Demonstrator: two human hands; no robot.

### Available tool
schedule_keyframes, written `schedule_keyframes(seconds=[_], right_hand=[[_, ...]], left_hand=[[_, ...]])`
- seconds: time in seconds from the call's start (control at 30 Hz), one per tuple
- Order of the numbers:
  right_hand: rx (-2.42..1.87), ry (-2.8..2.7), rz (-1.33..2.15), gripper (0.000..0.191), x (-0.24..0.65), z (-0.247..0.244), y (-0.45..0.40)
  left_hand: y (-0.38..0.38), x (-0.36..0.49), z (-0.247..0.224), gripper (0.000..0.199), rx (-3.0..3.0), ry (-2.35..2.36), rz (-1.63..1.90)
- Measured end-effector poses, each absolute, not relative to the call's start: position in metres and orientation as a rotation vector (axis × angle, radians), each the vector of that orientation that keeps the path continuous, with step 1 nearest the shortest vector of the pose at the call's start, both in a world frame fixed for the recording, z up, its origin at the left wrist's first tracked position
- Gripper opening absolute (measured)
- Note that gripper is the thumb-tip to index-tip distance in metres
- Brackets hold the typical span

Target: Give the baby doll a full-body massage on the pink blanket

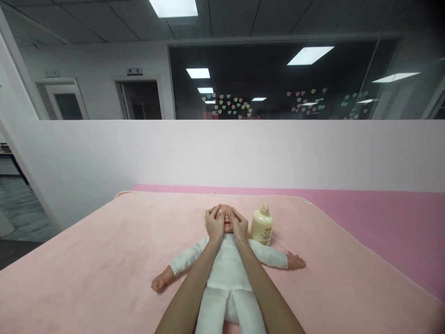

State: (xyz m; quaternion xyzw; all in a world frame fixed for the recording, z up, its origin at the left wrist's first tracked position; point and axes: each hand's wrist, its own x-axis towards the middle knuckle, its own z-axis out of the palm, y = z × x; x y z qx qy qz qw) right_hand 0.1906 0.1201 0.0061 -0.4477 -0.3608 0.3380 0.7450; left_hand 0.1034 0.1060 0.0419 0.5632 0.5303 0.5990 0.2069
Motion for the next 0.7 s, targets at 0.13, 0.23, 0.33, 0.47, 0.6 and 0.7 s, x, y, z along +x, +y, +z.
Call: schedule_keyframes(seconds=[0.13,0.23,0.33,0.47,0.6,0.7], right_hand=[[-1.091,-0.774,0.713,0.050,0.194,0.011,0.127],[-1.125,-0.741,0.763,0.043,0.195,0.014,0.127],[-1.027,-0.796,0.905,0.044,0.194,0.013,0.115],[-0.929,-0.875,0.972,0.057,0.198,0.006,0.090],[-0.840,-1.054,1.008,0.076,0.207,0.000,0.075],[-0.823,-1.136,0.996,0.085,0.211,-0.002,0.074]], left_hand=[[0.116,0.103,0.044,0.031,1.524,1.478,1.638],[0.122,0.104,0.044,0.037,1.454,1.495,1.622],[0.119,0.101,0.037,0.041,1.454,1.414,1.682],[0.102,0.083,0.018,0.042,1.593,1.122,1.609],[0.087,0.062,0.002,0.068,1.724,0.991,1.422],[0.083,0.056,0.002,0.062,1.710,0.982,1.410]])
